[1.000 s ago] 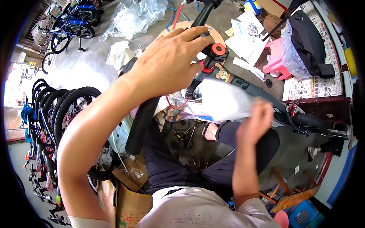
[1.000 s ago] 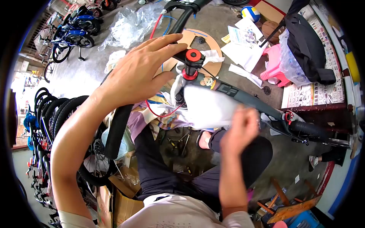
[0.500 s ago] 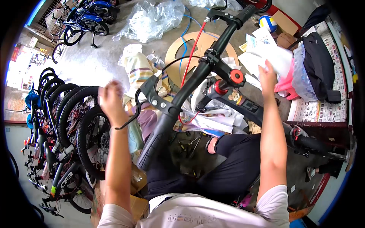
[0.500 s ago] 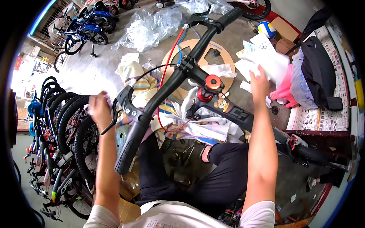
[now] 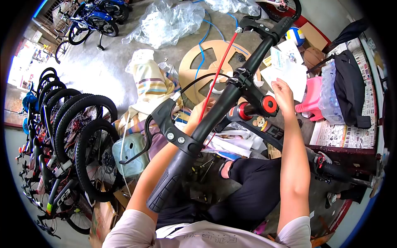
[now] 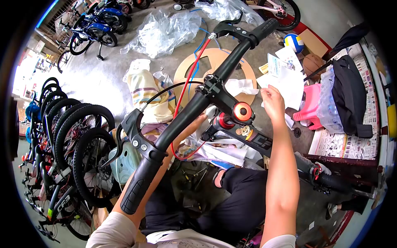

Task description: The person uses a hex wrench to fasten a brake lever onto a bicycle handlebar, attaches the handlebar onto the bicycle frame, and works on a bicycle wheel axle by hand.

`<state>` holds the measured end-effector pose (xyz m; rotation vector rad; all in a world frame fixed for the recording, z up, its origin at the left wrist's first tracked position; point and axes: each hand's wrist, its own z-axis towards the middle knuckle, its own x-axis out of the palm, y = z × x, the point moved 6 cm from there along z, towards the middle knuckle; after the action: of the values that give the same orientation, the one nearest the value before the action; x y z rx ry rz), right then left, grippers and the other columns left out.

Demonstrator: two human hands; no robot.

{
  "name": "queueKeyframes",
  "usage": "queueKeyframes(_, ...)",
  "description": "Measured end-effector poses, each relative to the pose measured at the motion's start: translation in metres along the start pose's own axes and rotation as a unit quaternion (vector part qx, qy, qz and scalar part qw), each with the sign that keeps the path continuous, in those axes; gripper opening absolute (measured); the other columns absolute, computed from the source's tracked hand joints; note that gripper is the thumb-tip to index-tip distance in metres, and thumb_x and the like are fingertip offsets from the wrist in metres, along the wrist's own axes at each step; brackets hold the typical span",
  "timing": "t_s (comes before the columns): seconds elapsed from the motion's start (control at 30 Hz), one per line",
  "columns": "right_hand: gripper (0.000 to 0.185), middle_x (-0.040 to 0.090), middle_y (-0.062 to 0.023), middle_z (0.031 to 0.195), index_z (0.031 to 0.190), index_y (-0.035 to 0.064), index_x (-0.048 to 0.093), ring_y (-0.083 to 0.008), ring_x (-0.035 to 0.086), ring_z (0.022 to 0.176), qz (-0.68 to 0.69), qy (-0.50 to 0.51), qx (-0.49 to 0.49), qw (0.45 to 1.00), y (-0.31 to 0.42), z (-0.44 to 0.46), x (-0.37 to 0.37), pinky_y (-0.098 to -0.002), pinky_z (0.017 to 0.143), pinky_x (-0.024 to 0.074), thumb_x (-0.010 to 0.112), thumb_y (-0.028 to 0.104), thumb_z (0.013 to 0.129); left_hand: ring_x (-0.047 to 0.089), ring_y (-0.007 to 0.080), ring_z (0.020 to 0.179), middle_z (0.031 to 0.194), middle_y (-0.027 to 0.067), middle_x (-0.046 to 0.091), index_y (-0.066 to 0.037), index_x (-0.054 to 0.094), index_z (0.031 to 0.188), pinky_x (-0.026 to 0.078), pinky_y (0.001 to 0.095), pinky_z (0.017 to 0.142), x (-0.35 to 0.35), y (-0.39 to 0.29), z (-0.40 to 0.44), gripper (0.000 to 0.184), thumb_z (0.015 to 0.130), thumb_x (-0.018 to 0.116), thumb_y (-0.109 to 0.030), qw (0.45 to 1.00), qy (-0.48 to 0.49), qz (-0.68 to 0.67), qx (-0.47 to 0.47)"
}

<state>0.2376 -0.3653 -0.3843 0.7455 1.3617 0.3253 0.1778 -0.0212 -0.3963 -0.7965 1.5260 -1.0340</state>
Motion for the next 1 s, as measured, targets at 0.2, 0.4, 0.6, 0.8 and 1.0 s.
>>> queueKeyframes(0.2,0.046,0.069,-0.0128,0.107,0.114,-0.0056,0.067,-0.0162,0.064,0.095,0.274,0.033,-0.019,0.961,0.096,-0.036,-0.019,-0.0318,0.088,0.0480,0.054,0.037,0.103,0.070,0.0242,0.079,0.090,0.0094,0.071,0.003,0.067,0.109,0.055,0.0355,0.070,0.036,0.063,0.013,0.044,0.096,0.064,-0.039,0.850,0.108,-0.427,-0.290)
queueKeyframes(0.4,0.052,0.068,-0.0148,0.113,0.119,-0.0083,0.064,-0.0210,0.063,0.104,0.427,-0.022,-0.140,0.893,0.174,-0.081,-0.047,-0.0350,0.098,0.0448,0.040,0.037,0.107,0.069,0.0250,0.080,0.089,0.0097,0.071,0.003,0.067,0.108,0.054,0.0362,0.070,0.034,0.066,-0.028,0.043,0.096,0.064,-0.039,0.907,0.059,-0.346,-0.233)
queueKeyframes(0.6,0.044,0.063,-0.0164,0.120,0.121,-0.0058,0.062,-0.0238,0.061,0.107,0.342,-0.094,-0.290,0.889,0.192,-0.094,-0.078,-0.0375,0.100,0.0445,0.049,0.031,0.100,0.069,0.0258,0.080,0.088,0.0099,0.070,0.002,0.067,0.106,0.054,0.0369,0.071,0.048,0.065,-0.099,0.042,0.095,0.065,-0.038,0.948,0.012,-0.257,-0.189)
queueKeyframes(0.8,0.028,0.061,-0.0100,0.105,0.116,0.0006,0.065,-0.0184,0.061,0.094,0.192,-0.087,-0.374,0.903,0.225,-0.115,-0.063,-0.0308,0.084,0.0488,0.068,0.008,0.089,0.068,0.0267,0.081,0.087,0.0102,0.069,0.002,0.067,0.105,0.054,0.0376,0.071,0.028,0.065,-0.104,0.041,0.095,0.065,-0.038,0.979,-0.023,-0.143,-0.140)
queueKeyframes(1.0,0.026,0.059,-0.0063,0.096,0.117,-0.0003,0.065,-0.0098,0.057,0.070,0.291,-0.006,-0.296,0.910,0.218,-0.111,-0.056,-0.0232,0.065,0.0452,0.066,0.004,0.091,0.068,0.0275,0.081,0.086,0.0105,0.068,0.002,0.067,0.103,0.054,0.0383,0.072,0.010,0.055,-0.094,0.040,0.094,0.065,-0.037,0.996,-0.047,-0.022,-0.075)
